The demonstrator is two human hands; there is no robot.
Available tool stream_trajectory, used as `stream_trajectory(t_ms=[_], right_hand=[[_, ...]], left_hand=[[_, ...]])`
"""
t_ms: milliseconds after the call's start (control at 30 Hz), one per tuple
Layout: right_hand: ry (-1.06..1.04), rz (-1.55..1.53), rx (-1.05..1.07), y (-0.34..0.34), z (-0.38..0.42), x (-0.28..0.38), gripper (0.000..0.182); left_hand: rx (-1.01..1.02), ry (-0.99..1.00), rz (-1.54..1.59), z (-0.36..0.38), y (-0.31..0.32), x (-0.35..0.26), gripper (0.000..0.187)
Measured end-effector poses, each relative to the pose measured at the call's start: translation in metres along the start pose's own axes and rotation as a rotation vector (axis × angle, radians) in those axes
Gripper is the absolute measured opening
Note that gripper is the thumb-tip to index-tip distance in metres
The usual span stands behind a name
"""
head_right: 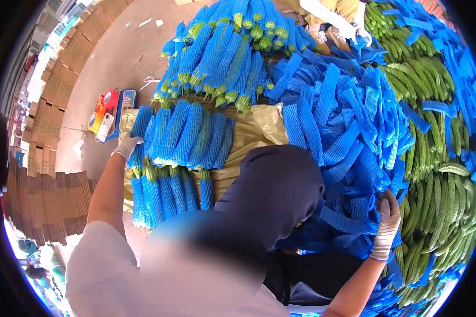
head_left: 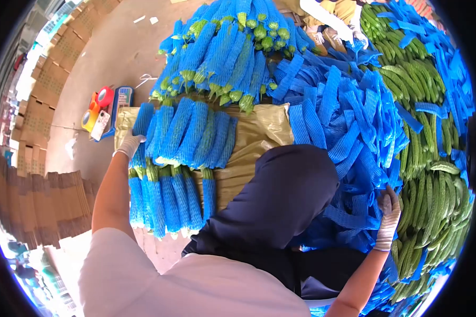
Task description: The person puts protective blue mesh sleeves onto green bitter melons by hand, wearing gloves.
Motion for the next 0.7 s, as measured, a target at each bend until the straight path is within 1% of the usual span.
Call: stream_trajectory(t_ms=[33, 67, 100, 133, 167, 200, 267, 300, 333, 367, 400, 467, 533, 567, 600, 633, 667, 700], right_hand=[[0.038, 0.000, -0.013, -0.001, -0.001, -0.008, 0.047], [0.077, 0.000, -0.027, -0.004, -0.001, -0.018, 0.047], [0.086, -0.019, -0.034, -0.009, -0.002, -0.029, 0.047], [0.084, -0.007, -0.039, -0.012, 0.001, -0.032, 0.047], [0.102, -0.007, -0.054, -0.014, 0.004, -0.036, 0.047], [0.122, -0.007, -0.071, -0.017, 0.008, -0.043, 0.047], [0.143, -0.032, -0.084, -0.026, 0.012, -0.062, 0.044], [0.183, -0.035, -0.088, -0.030, 0.016, -0.069, 0.044], [0.227, -0.038, -0.090, -0.032, 0.020, -0.071, 0.043], [0.229, 0.006, -0.107, -0.027, 0.026, -0.061, 0.044], [0.233, 0.015, -0.115, -0.025, 0.027, -0.057, 0.044], [0.221, 0.066, -0.096, -0.024, 0.032, -0.048, 0.045], [0.231, 0.163, -0.120, 0.000, 0.039, -0.002, 0.041], [0.272, 0.140, -0.152, 0.007, 0.040, 0.007, 0.039], [0.258, 0.159, -0.132, 0.018, 0.039, 0.016, 0.039], [0.234, 0.194, -0.109, 0.031, 0.036, 0.021, 0.037], [0.165, 0.333, -0.086, 0.039, 0.031, 0.011, 0.036], [0.176, 0.509, -0.022, 0.064, 0.028, 0.029, 0.035]], left_hand=[[-0.034, 0.031, -0.157, -0.020, -0.006, 0.022, 0.062], [-0.028, 0.025, -0.147, -0.031, -0.007, 0.033, 0.062], [-0.036, 0.054, -0.307, -0.043, -0.009, 0.039, 0.065], [-0.043, 0.085, -0.467, -0.053, -0.006, 0.042, 0.069], [-0.031, 0.040, -0.518, -0.052, -0.008, 0.034, 0.077], [-0.021, 0.042, -0.512, -0.051, -0.006, 0.023, 0.077], [-0.231, -0.016, -0.724, -0.032, -0.007, -0.014, 0.074], [-0.300, 0.008, -0.791, -0.047, -0.002, 0.004, 0.070], [-0.283, 0.010, -0.791, -0.067, 0.007, 0.036, 0.070], [-0.086, -0.032, -0.760, -0.089, 0.026, 0.078, 0.070], [0.107, -0.072, -0.725, -0.098, 0.043, 0.103, 0.070], [0.211, -0.037, -0.664, -0.074, 0.071, 0.102, 0.067], [0.054, -0.009, -0.562, -0.084, 0.070, 0.118, 0.061], [0.000, 0.097, -0.573, -0.096, 0.067, 0.118, 0.056], [-0.050, 0.114, -0.465, -0.112, 0.058, 0.124, 0.053], [-0.249, 0.275, -0.075, -0.150, 0.051, 0.161, 0.049], [-0.359, 0.348, -0.345, -0.091, 0.042, 0.048, 0.042], [-0.370, 0.459, -0.240, -0.102, 0.040, 0.026, 0.036]])
Point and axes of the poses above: each hand's wrist, its own z-axis away from the middle knuckle, its own y-axis out of the palm, x = y × z, the point moved 6 cm from there along -z, towards the middle knuckle, and after that the axes turned 5 degrees about y, right-handed, at the moved point
